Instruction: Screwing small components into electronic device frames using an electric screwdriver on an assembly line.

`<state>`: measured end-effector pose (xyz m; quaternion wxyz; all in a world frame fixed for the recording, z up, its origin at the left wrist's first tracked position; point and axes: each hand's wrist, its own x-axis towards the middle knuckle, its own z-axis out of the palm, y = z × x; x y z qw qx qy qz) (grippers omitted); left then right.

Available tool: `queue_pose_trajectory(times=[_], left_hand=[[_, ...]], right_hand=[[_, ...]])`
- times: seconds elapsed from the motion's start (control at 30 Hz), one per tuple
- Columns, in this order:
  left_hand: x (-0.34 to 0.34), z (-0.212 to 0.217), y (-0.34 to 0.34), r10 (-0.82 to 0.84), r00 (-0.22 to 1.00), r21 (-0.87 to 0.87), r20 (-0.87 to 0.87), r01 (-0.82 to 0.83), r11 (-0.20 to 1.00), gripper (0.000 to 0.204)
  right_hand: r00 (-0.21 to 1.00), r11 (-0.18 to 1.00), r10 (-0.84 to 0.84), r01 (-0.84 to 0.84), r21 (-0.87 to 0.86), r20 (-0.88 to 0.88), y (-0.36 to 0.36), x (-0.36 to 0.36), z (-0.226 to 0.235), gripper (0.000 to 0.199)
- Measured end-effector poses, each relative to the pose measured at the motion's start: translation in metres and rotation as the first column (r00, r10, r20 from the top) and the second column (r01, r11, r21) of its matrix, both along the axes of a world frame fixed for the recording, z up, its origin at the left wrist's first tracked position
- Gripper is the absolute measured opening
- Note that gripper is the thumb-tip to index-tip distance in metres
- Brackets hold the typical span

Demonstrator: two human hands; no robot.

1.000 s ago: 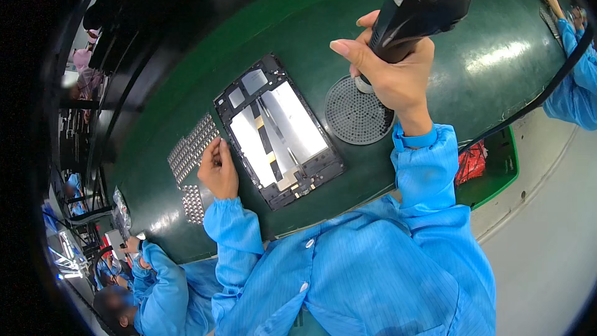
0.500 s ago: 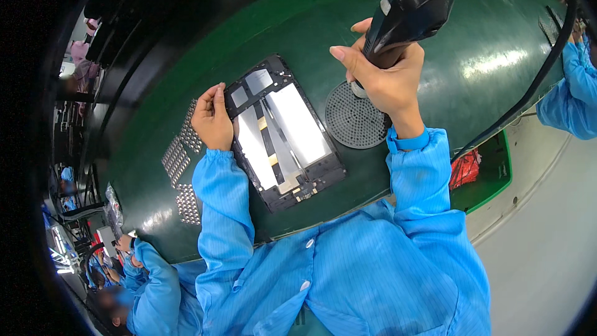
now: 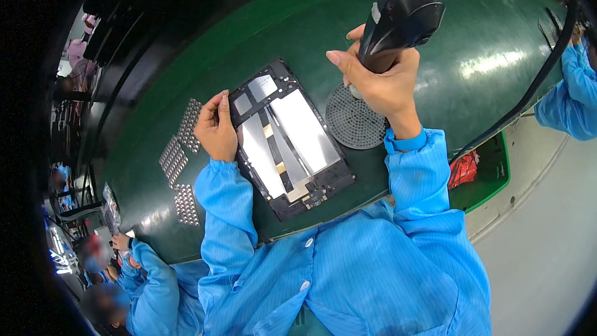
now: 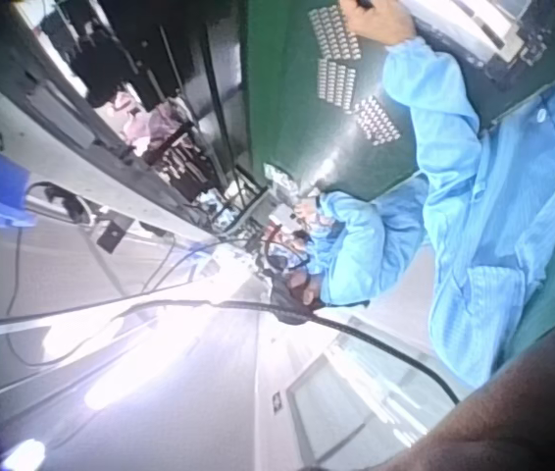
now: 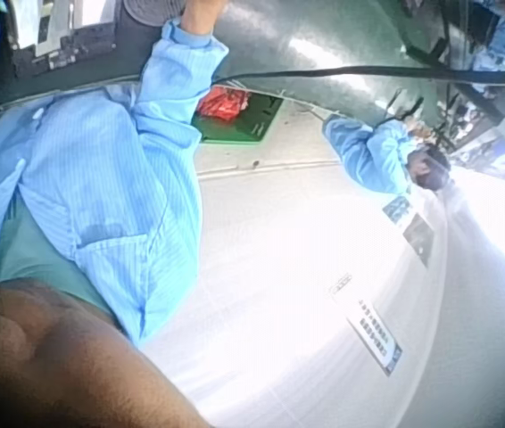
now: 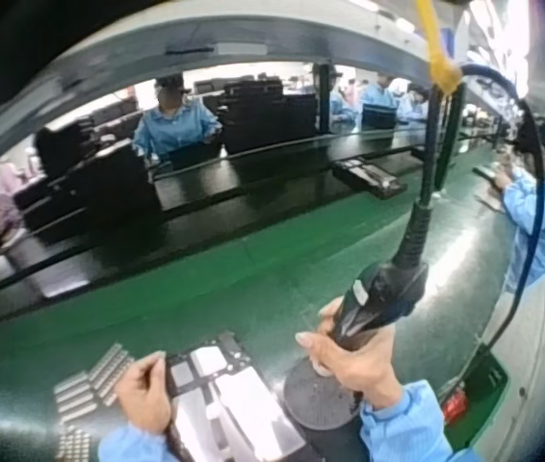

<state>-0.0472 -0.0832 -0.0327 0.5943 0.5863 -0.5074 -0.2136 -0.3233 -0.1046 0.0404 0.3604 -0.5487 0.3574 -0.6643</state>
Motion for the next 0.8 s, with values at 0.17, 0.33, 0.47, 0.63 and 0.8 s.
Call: queue_pose_trajectory(times=[0.17, 0.33, 0.47, 0.63, 0.8], left_hand=[[0.016, 0.002, 0.007, 0.098, 0.975, -0.147, 0.198, -0.070, 0.987, 0.013], [0.032, 0.024, 0.042, 0.091, 0.985, 0.043, 0.144, -0.098, 0.994, 0.013], [0.033, 0.037, 0.074, 0.018, 0.967, 0.234, -0.254, 0.044, 0.971, 0.015], [0.025, 0.040, 0.090, -0.105, 0.894, 0.347, -0.436, 0.274, 0.897, 0.014], [0.025, 0.023, 0.085, -0.169, 0.939, 0.351, -0.298, 0.272, 0.896, 0.012]], right_hand=[[0.999, 0.999, 0.039, -0.040, 0.023, 0.036, -0.004, 0.012, -0.001, 0.028], [0.998, 0.999, -0.043, 0.045, 0.028, -0.048, 0.005, 0.006, 0.003, 0.033], [0.991, 0.984, 0.100, -0.085, -0.154, 0.092, 0.012, 0.016, 0.030, 0.039], [0.948, 0.943, 0.314, -0.305, -0.132, 0.050, 0.026, 0.067, 0.039, 0.043], [0.892, 0.890, 0.451, -0.450, -0.070, -0.002, 0.036, 0.121, 0.039, 0.037]])
